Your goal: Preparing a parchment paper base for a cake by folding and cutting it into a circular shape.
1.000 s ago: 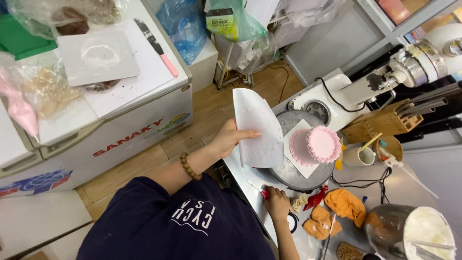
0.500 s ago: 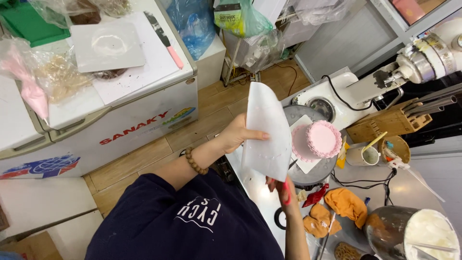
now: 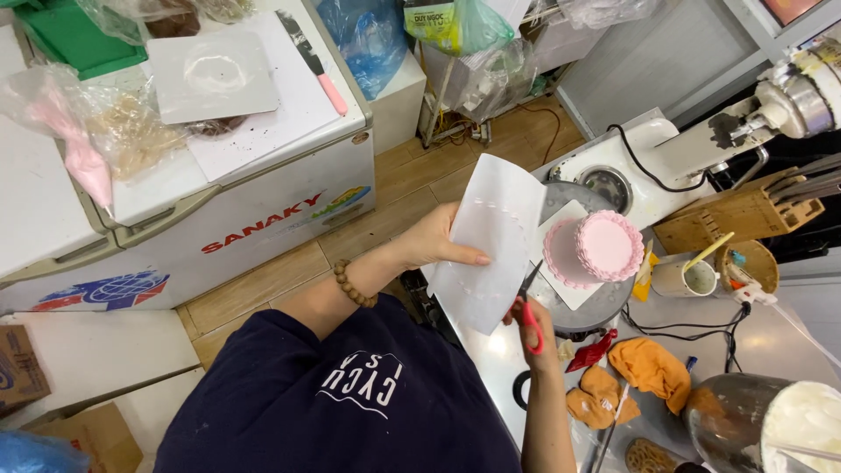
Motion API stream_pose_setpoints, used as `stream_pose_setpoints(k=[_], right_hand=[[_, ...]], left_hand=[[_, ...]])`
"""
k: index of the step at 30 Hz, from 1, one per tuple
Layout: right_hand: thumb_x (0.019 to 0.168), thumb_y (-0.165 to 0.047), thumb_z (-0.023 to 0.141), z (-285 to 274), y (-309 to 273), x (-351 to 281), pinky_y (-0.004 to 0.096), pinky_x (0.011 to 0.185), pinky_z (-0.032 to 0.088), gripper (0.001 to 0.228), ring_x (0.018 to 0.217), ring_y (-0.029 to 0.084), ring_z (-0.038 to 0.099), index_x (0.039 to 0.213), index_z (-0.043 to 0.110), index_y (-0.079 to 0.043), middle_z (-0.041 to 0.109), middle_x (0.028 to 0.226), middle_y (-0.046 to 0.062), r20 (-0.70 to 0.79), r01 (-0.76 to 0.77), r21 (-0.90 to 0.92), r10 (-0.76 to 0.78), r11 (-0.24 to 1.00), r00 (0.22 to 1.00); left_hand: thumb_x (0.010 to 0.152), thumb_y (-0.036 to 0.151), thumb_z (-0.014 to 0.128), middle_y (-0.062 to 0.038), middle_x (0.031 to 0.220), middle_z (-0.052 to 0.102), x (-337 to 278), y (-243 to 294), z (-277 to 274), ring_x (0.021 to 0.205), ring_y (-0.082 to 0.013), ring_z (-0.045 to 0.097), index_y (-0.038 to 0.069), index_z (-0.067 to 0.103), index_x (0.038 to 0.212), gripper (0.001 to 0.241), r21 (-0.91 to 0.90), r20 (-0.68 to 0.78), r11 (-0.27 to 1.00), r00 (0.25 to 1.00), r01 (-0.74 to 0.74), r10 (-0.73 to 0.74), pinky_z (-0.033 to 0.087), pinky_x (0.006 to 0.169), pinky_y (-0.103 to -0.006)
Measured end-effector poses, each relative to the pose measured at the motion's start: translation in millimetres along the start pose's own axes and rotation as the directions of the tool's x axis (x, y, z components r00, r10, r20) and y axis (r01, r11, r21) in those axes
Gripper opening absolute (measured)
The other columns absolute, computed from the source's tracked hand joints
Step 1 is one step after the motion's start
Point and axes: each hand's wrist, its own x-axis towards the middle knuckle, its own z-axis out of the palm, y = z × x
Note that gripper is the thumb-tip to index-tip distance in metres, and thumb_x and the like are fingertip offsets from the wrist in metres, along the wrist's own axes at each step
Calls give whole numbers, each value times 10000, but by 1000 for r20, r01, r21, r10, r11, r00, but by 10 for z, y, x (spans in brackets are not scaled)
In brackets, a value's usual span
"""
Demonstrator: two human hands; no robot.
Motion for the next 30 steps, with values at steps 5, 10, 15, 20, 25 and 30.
stream_pose_setpoints(k=[5,10,15,20,25,30], right_hand=[[770,-830,685,252,-188,65,314,766,402,972,829,163,499,1144,646,66,597,910,56,31,60,39,-61,997,998],[782,-793,703,188,-162,123,288,736,357,899,805,152,480,1081,653,53,636,880,81,7,117,-1,-117,993,993],[816,-723,750,120,-99,78,276,727,337,770,784,134,435,948,630,26,634,841,78,-54,147,-32,-148,989,988],[810,-697,769,184,-270,91,276,731,353,759,788,126,448,1001,661,30,643,831,65,-16,156,-66,-157,986,987],[804,-693,770,126,-213,23,274,727,359,791,792,121,469,1074,691,46,649,831,57,-10,157,-101,-159,982,987],[794,-594,834,122,-201,-24,277,685,417,765,717,139,543,1141,680,70,631,764,59,-63,147,-46,-149,988,987]], left_hand=[[765,141,886,-85,1257,697,-8,-35,-62,1156,-152,651,-18,584,1357,684,79,43,997,999,10,-13,523,1031,-323],[764,141,876,-75,1244,697,17,-18,-71,1147,-135,643,-11,586,1353,673,125,40,992,999,-2,-3,518,1024,-313],[775,149,862,-80,1212,713,12,-7,-59,1114,-140,654,-26,610,1317,623,124,22,992,1000,12,-15,529,1004,-325],[774,161,860,-77,1211,707,27,40,-55,1122,-137,648,-22,606,1322,631,149,31,989,1000,-8,3,521,1008,-319],[770,173,849,-84,1194,718,45,45,-33,1106,-145,660,-22,620,1303,612,194,37,981,999,9,-17,529,996,-317],[772,182,858,-91,1183,723,66,-43,-63,1093,-151,665,-31,625,1285,602,236,35,972,999,0,-9,536,989,-321]])
